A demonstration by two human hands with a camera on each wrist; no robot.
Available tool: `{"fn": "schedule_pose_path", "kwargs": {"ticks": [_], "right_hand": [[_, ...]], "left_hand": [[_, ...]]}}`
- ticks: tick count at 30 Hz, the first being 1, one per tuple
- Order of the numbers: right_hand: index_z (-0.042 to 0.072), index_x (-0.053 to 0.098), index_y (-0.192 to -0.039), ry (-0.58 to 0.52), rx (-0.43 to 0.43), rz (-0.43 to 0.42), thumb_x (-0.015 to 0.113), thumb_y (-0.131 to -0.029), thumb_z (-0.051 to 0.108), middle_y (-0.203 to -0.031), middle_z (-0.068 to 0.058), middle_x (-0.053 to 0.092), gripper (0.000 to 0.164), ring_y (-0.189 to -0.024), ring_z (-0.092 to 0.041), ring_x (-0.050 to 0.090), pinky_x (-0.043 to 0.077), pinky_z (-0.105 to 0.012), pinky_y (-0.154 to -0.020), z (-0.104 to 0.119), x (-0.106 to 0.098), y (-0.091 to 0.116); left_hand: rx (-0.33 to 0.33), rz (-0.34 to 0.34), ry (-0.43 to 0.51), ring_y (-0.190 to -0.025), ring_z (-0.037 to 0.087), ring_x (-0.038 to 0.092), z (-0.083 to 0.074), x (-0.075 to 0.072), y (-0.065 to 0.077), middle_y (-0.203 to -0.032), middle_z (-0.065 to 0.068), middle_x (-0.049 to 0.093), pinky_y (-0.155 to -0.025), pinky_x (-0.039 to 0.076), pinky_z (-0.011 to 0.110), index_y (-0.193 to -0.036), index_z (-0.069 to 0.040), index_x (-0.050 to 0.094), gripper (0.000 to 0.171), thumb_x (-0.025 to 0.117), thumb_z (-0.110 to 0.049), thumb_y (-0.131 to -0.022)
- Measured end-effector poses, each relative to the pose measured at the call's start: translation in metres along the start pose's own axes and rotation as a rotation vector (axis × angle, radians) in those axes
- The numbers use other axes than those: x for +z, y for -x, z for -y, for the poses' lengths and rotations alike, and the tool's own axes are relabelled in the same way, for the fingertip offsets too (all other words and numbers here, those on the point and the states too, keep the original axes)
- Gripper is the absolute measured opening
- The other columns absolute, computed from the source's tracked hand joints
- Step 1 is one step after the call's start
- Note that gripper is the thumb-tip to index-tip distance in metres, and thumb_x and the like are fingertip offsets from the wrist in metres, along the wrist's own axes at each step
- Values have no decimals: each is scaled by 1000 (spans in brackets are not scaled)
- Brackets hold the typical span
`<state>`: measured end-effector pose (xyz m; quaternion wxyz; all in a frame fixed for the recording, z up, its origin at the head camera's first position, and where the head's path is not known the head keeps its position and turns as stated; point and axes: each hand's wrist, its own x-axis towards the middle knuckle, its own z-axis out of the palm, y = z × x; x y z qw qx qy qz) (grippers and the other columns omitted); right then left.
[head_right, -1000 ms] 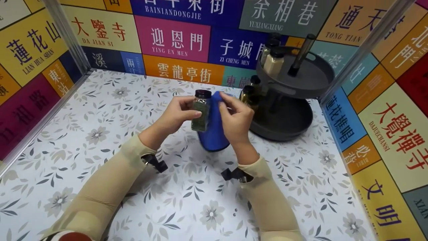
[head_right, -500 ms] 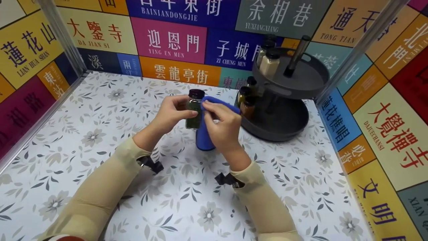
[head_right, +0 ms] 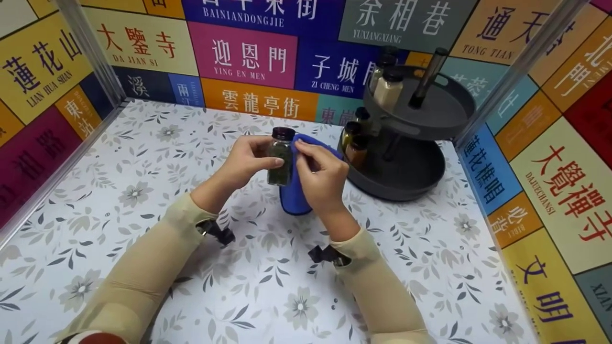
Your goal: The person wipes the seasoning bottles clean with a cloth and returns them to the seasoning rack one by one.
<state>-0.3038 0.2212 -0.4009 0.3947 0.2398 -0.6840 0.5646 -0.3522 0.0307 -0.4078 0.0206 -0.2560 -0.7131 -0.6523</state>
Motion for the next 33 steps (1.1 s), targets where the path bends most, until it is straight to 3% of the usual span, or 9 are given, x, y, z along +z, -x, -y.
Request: {"fn": "schedule_pose_path", "kwargs": {"ticks": [3,8,15,20,22,26,33], "right_hand": [[-3,83,-105,37,-59,4,73,-87,-17,-104,-16,82,25,-101,-26,80,63,-26,-87,-2,2,2],[-4,83,-100,71,-117,33,72,-84,-20,-100,-19,81,26,-94,-15,80,63,-21,-77,0,5,5],[1,85,-98,151,-189,70,74,-81,-18,-97,-17,82,28,-92,-23,80,62,-19,-81,0,14,16],[1,85,-100,147,-195,75,75,-83,-16,-100,-16,82,26,-96,-16,79,62,-19,-80,3,18,18],[0,85,-100,115,-178,68,75,-83,-17,-101,-18,82,26,-98,-13,79,63,-22,-80,4,18,18],[-3,84,-102,83,-164,25,72,-84,-20,-101,-20,81,27,-99,-15,79,63,-24,-82,4,17,15],[-2,84,-102,131,-161,-40,73,-86,-18,-102,-19,81,26,-96,-32,80,63,-23,-80,-1,7,10]], "left_hand": [[8,-17,-12,-75,15,70,-2,0,2,-93,9,79,-75,62,30,-113,-5,78,32,86,-21,-87],[42,-96,61,-78,16,70,-10,-3,0,-95,9,77,-77,63,32,-118,-5,78,34,85,-20,-89],[51,-178,180,-92,18,74,-18,-15,1,-106,15,78,-88,64,35,-129,-1,74,41,82,-14,-91],[55,-210,226,-95,20,74,-24,-20,3,-108,15,77,-88,64,36,-129,1,73,42,81,-14,-91],[62,-200,249,-92,18,72,-23,-19,2,-106,13,77,-86,64,34,-127,2,74,40,80,-14,-91],[72,-102,256,-91,15,72,-18,-14,2,-106,12,77,-85,63,34,-128,2,73,38,77,-14,-93],[78,-8,70,-73,13,63,-9,0,4,-90,6,73,-69,58,29,-120,-3,76,33,81,-19,-91]]}}
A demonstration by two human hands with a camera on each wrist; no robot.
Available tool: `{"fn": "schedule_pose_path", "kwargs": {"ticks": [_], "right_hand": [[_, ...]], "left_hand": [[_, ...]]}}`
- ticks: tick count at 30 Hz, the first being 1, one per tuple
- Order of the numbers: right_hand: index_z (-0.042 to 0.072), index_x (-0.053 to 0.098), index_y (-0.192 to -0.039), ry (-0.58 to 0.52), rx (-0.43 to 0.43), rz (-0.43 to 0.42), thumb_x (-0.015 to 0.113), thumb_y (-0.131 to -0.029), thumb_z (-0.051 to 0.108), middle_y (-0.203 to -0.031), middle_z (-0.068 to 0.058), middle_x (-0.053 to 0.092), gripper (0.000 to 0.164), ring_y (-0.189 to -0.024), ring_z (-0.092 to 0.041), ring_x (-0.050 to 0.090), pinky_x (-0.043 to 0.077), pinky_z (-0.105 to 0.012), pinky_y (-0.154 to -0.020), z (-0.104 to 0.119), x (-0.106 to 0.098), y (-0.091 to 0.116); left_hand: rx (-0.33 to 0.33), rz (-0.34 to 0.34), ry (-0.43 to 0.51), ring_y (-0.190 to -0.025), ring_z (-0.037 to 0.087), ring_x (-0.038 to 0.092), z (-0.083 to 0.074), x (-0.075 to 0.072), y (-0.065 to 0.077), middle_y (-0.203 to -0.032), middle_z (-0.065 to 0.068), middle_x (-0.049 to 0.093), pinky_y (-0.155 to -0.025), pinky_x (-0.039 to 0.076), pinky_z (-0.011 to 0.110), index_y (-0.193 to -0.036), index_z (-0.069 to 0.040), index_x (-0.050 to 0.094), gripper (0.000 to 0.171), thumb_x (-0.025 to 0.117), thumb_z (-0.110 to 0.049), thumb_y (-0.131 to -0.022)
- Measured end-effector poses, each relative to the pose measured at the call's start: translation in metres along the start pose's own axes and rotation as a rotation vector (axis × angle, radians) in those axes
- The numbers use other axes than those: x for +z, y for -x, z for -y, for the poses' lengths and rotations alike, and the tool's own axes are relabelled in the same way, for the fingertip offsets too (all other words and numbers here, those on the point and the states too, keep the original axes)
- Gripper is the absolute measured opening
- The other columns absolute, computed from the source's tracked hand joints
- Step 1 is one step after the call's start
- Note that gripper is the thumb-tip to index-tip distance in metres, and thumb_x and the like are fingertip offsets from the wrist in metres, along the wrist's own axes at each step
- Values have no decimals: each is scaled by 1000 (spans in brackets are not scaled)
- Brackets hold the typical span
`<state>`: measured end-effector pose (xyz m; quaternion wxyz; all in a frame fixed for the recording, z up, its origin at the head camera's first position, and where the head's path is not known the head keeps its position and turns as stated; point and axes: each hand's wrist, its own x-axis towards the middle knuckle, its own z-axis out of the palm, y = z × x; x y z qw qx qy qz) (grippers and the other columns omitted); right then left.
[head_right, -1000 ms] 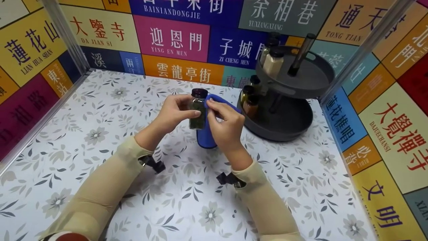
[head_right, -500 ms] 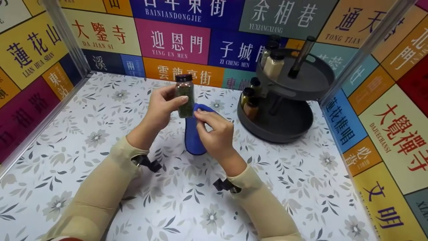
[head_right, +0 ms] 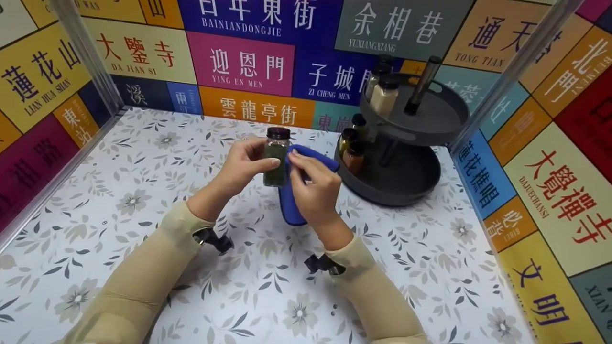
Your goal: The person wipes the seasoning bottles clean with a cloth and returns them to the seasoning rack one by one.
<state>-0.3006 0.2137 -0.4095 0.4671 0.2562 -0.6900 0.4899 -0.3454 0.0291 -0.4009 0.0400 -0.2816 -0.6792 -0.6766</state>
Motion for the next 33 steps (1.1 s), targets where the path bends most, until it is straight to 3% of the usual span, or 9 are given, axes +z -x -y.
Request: {"fn": "schedule_pose_path", "kwargs": {"ticks": [4,7,16,20,26,33], "right_hand": [[-4,83,-102,-50,8,-23,71,-85,-20,-103,-19,81,26,-98,-33,80,64,-27,-85,-2,-2,-5],[-7,82,-102,-103,13,-20,71,-84,-22,-103,-17,81,26,-101,-32,80,64,-32,-88,-1,-7,-8],[-10,80,-102,-268,111,38,67,-85,-23,-104,-9,82,25,-101,-19,79,63,-26,-87,4,-15,-16],[-11,79,-101,-276,149,39,67,-85,-24,-103,-5,82,25,-98,-16,79,63,-24,-85,5,-16,-15],[-18,75,-102,-293,164,91,67,-84,-25,-104,-3,82,21,-102,-15,79,63,-26,-89,9,-13,-11],[-16,76,-102,-295,176,146,67,-86,-23,-102,-1,82,20,-99,-14,79,64,-27,-86,8,-13,-11]], "left_hand": [[-14,79,-37,-75,13,66,0,-2,-1,-91,6,75,-71,59,28,-117,-2,76,33,82,-20,-89],[-28,147,-3,-74,12,66,1,-3,0,-89,4,75,-71,58,27,-116,0,76,32,82,-18,-89],[-20,265,259,-81,11,71,5,-7,-1,-90,-2,77,-76,62,28,-114,7,73,31,74,-7,-87],[15,242,307,-84,13,74,6,-2,0,-94,-1,79,-80,64,32,-117,7,73,31,75,-3,-87],[88,126,313,-88,16,77,-3,-3,3,-101,2,80,-83,65,37,-127,9,71,43,78,-5,-86],[90,39,328,-88,14,75,-9,-5,3,-101,-1,79,-85,64,33,-126,9,70,45,76,-10,-85]]}}
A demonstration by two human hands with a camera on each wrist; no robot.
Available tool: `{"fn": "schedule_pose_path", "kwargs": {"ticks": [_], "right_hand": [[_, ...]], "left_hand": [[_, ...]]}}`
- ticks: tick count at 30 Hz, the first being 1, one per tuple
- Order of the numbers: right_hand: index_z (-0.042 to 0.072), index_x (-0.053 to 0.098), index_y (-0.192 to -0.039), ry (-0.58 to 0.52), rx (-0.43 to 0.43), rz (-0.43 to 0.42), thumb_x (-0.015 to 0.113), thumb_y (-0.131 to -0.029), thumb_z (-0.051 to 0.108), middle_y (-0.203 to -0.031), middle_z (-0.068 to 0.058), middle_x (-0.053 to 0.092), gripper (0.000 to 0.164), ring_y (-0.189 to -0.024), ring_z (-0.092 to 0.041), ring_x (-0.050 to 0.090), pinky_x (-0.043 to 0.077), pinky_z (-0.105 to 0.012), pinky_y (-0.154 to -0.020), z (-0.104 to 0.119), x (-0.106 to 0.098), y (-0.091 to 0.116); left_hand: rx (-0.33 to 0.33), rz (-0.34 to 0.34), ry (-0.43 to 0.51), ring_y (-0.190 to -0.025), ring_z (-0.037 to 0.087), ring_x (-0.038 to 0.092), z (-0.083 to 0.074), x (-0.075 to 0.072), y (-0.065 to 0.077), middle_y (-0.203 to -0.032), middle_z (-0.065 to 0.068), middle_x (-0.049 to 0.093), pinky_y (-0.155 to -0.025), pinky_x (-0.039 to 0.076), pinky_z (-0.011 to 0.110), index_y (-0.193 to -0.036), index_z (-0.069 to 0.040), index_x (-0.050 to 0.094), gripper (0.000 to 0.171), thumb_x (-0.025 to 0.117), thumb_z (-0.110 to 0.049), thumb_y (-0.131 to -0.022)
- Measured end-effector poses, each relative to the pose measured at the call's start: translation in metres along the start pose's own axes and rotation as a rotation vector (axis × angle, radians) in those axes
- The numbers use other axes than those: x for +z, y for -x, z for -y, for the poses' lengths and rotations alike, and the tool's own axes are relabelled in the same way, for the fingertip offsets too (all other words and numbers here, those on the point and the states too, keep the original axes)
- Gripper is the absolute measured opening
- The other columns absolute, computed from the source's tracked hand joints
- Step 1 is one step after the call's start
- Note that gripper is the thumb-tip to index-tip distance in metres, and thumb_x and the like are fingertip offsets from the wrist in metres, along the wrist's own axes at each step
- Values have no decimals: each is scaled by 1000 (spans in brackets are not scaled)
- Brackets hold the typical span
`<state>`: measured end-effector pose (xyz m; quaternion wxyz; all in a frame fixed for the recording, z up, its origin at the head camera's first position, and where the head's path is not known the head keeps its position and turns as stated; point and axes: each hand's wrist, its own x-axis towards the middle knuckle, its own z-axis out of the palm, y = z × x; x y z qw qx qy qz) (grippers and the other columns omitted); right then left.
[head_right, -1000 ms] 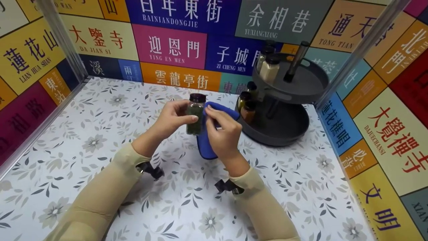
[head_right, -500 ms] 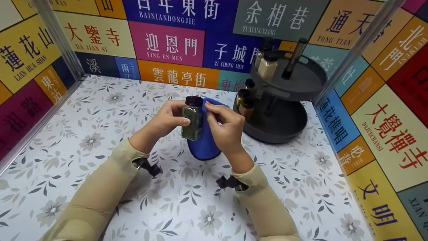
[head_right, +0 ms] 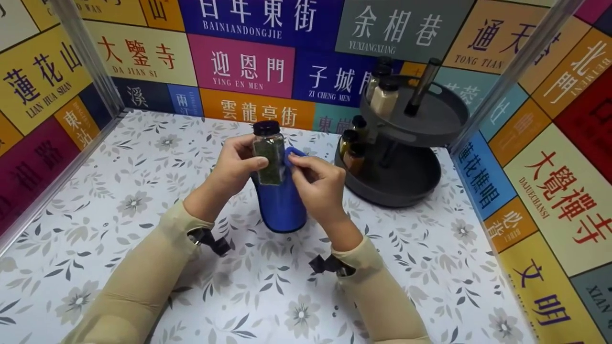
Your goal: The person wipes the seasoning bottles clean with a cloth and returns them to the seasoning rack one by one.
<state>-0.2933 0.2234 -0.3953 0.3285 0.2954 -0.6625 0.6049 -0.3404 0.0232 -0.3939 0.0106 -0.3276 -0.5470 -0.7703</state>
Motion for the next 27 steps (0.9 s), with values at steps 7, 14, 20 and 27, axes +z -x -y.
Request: {"fn": "schedule_pose_path", "kwargs": {"ticks": [7,14,20,27], "right_hand": [[-13,79,-103,55,34,29,70,-87,-20,-102,-15,81,20,-97,-12,79,64,-26,-83,1,-3,1],[-10,80,-102,112,65,31,72,-87,-16,-99,-30,78,18,-92,-7,79,64,-24,-78,2,-1,-2],[-9,81,-102,147,99,34,73,-87,-15,-97,-28,79,18,-86,-4,77,63,-21,-75,0,1,-2],[-6,83,-101,162,192,33,74,-88,-14,-94,-21,80,18,-76,-3,73,58,-17,-67,0,-4,-5]], "left_hand": [[36,-77,1,-92,17,75,2,3,4,-105,2,79,-88,65,37,-127,7,71,44,76,-8,-86],[67,-169,-79,-98,18,75,1,6,2,-111,8,79,-92,63,37,-131,3,71,45,79,-9,-88],[91,-223,-183,-104,22,77,-1,9,3,-115,17,78,-96,63,42,-133,1,71,48,84,-8,-88],[69,-238,-320,-109,21,77,1,11,2,-118,15,79,-95,63,35,-139,-4,70,57,89,-12,-86]]}}
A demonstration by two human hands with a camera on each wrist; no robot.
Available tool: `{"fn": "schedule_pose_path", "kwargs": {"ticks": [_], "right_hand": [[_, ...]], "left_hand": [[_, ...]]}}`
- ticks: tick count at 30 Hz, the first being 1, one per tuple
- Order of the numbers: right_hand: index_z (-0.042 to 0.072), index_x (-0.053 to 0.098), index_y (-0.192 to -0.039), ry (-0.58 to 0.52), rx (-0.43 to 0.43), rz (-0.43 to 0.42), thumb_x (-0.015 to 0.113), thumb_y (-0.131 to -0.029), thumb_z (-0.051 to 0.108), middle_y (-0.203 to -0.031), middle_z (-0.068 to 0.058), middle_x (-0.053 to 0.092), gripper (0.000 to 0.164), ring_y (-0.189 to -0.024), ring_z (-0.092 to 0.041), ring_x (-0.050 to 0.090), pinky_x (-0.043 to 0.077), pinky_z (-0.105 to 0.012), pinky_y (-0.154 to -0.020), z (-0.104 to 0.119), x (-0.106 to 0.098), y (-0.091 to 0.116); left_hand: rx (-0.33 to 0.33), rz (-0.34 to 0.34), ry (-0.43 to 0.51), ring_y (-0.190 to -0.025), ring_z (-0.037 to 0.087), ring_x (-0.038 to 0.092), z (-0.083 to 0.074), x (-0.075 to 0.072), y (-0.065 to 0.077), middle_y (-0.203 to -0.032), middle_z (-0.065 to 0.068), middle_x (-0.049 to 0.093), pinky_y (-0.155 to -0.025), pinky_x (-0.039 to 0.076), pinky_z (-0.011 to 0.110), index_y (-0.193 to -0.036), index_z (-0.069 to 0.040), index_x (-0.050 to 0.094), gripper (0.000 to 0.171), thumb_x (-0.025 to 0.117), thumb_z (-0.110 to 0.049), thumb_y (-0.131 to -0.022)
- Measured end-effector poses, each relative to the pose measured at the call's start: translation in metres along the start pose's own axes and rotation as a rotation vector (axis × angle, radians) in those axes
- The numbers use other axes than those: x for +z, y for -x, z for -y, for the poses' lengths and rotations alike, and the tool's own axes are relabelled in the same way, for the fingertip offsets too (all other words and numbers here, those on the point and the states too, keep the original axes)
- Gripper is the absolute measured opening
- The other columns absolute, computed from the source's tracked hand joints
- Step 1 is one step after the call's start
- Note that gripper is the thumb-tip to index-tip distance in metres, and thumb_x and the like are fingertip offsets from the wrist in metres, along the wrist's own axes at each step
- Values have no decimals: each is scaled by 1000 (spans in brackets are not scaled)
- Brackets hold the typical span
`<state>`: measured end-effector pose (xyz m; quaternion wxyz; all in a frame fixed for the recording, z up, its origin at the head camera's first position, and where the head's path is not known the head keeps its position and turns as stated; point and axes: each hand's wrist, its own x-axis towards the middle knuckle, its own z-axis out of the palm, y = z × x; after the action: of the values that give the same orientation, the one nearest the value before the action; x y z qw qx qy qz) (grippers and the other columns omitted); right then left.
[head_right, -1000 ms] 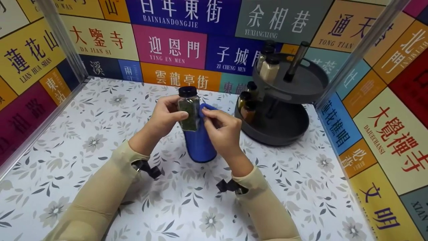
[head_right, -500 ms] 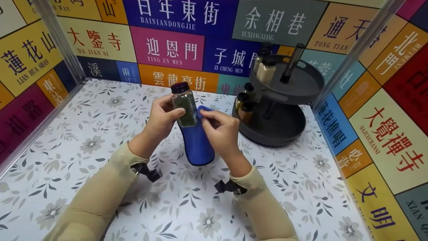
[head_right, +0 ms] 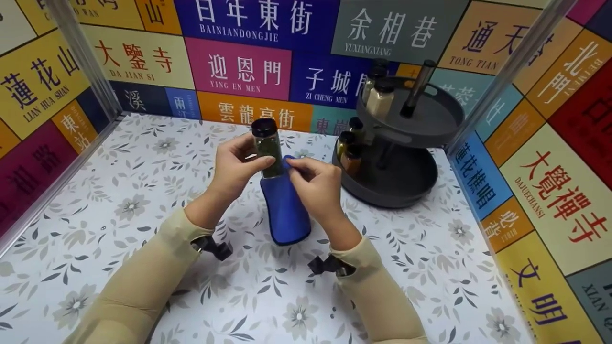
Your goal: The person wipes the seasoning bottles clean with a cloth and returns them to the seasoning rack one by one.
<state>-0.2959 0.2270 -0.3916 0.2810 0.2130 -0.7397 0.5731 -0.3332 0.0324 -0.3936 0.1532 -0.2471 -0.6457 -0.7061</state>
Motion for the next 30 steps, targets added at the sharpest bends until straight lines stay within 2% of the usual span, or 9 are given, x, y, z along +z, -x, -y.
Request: {"fn": "schedule_pose_path", "kwargs": {"ticks": [3,7,11,14,19,21,23,27,30], "right_hand": [[-8,81,-102,-52,32,-30,73,-88,-14,-95,-10,82,17,-79,-5,75,60,-19,-69,1,-1,2],[-14,78,-103,-121,-3,-99,70,-88,-16,-97,4,82,18,-85,-9,78,63,-22,-75,0,-1,2],[-16,77,-101,-175,-60,-163,69,-86,-18,-97,1,82,17,-87,-9,78,63,-23,-78,-4,-3,-4],[-17,77,-100,-198,-81,-180,69,-86,-19,-97,-1,82,17,-87,-9,77,62,-22,-78,-9,-4,-7],[-15,78,-100,-218,-98,-173,68,-87,-18,-99,-4,82,17,-91,-12,78,62,-23,-82,-12,-4,-8],[-14,78,-100,-229,-96,-167,68,-88,-19,-99,-3,82,17,-92,-12,78,62,-23,-83,-12,-3,-8],[-16,77,-100,-238,-91,-157,67,-88,-19,-99,-1,82,16,-93,-12,78,62,-23,-83,-13,-2,-7],[-20,73,-101,-223,-82,-104,67,-89,-19,-99,3,82,14,-92,-11,79,63,-23,-82,-14,-1,-4],[-18,75,-101,-179,-58,-43,69,-89,-17,-99,5,81,13,-91,-10,79,63,-23,-79,-16,2,-2]], "left_hand": [[-28,19,-41,-108,20,77,0,1,2,-117,13,79,-94,63,33,-136,-5,72,56,90,-13,-85],[-47,75,-99,-105,18,77,2,3,3,-116,11,80,-92,63,31,-135,-8,73,55,91,-16,-84],[-49,153,-202,-100,15,76,4,5,1,-114,7,80,-89,63,29,-133,-11,75,53,91,-22,-84],[-85,211,-215,-91,13,75,5,3,0,-109,5,80,-83,63,27,-130,-13,76,50,92,-24,-84],[-138,287,-96,-74,14,67,2,0,-4,-91,6,78,-69,57,28,-123,-10,79,43,91,-16,-82],[-152,304,-32,-72,14,66,1,-1,-4,-86,6,76,-68,57,28,-120,-8,80,41,90,-12,-81],[-170,310,43,-75,14,70,1,0,-4,-87,4,78,-72,60,29,-121,-6,79,42,89,-8,-81],[-192,264,184,-84,16,75,-1,0,-2,-97,6,81,-79,63,33,-126,-1,76,45,86,-4,-83],[-187,186,228,-88,17,76,-4,-2,-3,-101,7,80,-84,63,34,-128,1,75,44,84,-3,-85]]}}
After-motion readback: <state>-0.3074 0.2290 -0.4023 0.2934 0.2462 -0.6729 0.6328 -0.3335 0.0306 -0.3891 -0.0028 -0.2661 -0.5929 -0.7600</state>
